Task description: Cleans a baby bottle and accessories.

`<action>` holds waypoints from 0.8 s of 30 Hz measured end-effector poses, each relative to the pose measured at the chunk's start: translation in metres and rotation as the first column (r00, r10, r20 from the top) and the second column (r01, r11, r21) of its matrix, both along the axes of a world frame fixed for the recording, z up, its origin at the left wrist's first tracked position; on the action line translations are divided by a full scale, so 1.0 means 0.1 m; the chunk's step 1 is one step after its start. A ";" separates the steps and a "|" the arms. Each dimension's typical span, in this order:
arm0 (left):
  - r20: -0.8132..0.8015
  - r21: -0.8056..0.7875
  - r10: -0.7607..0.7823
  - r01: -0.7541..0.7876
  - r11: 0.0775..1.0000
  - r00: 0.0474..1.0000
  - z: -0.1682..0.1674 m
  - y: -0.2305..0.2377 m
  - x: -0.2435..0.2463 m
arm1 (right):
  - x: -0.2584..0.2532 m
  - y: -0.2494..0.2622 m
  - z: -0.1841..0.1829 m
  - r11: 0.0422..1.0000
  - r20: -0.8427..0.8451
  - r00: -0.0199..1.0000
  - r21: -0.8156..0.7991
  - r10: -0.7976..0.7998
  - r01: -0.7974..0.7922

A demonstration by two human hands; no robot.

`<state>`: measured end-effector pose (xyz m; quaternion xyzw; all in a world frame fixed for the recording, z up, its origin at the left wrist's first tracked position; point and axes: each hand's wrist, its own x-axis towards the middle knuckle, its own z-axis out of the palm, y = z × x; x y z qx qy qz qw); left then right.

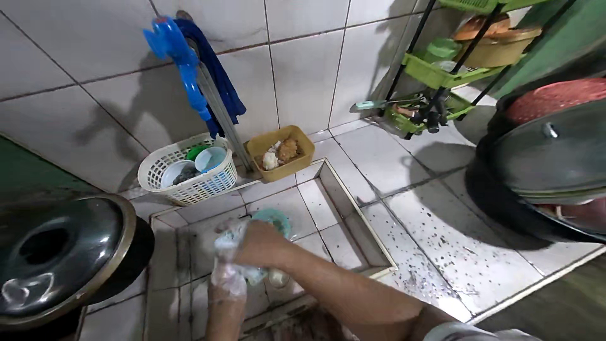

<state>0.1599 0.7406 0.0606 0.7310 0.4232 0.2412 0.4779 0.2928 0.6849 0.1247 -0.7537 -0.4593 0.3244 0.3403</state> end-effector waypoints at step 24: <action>0.068 -0.044 -0.021 0.024 0.999 0.997 0.39 -0.42 -0.08 | -0.18 -0.32 0.09 0.927 -0.277 0.937 0.246 -0.212 0.282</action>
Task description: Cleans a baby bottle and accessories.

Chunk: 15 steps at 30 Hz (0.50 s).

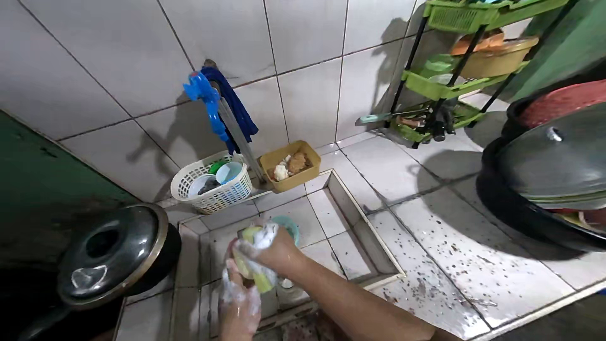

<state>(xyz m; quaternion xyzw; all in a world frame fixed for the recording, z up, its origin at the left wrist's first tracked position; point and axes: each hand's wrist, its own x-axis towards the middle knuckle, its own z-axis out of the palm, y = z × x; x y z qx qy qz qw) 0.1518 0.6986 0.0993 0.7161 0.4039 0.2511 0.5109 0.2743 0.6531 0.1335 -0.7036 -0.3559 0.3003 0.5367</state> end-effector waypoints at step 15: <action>0.578 -0.573 0.213 0.206 0.793 0.788 -0.31 -0.05 -0.03 | 0.18 -0.06 0.13 0.888 0.026 0.918 -0.265 0.397 -0.376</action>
